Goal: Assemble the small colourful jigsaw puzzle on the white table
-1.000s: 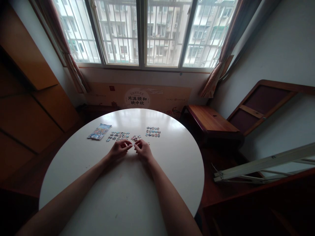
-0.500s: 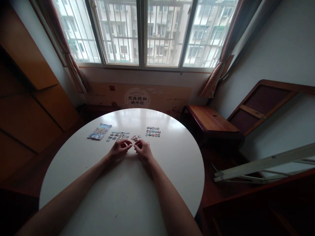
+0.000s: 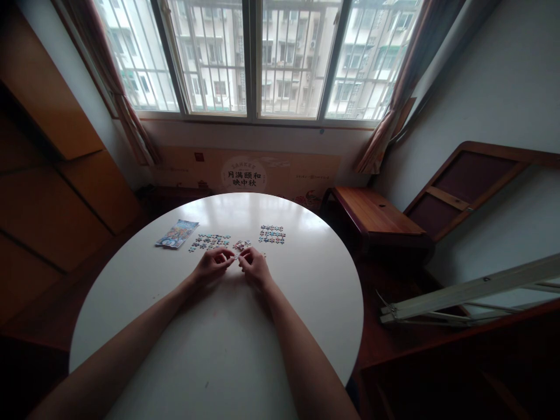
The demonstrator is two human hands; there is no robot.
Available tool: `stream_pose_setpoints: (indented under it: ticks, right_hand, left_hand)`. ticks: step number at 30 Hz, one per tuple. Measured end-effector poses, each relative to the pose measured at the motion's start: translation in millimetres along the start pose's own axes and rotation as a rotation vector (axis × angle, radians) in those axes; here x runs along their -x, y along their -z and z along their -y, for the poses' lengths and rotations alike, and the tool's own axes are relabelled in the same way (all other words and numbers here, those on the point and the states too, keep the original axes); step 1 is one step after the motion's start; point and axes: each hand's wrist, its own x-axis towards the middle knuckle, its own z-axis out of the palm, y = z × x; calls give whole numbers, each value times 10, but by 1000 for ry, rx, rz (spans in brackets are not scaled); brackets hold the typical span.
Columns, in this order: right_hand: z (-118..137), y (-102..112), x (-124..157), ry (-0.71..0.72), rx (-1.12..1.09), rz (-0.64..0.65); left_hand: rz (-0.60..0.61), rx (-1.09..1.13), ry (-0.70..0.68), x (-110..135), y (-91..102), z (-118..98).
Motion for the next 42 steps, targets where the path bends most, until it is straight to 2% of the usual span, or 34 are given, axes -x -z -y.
stream_pose_setpoints:
  ticks: [7,13,28,42]
  right_hand:
    - [-15,-3,-6,6,-15,15]
    - [-12,-1,-8,0,-14,13]
    - [-21,14,-3,9,40,8]
    - [-19,12,-12,-1,20,-16]
  left_hand:
    - [-13,-26,-14,-8,-6,41]
    - [-22,-39,-18,4,-17,-46]
    - [74,-9,-64,20,-7,-64]
    - [29,-62,-26,3,-24,-24]
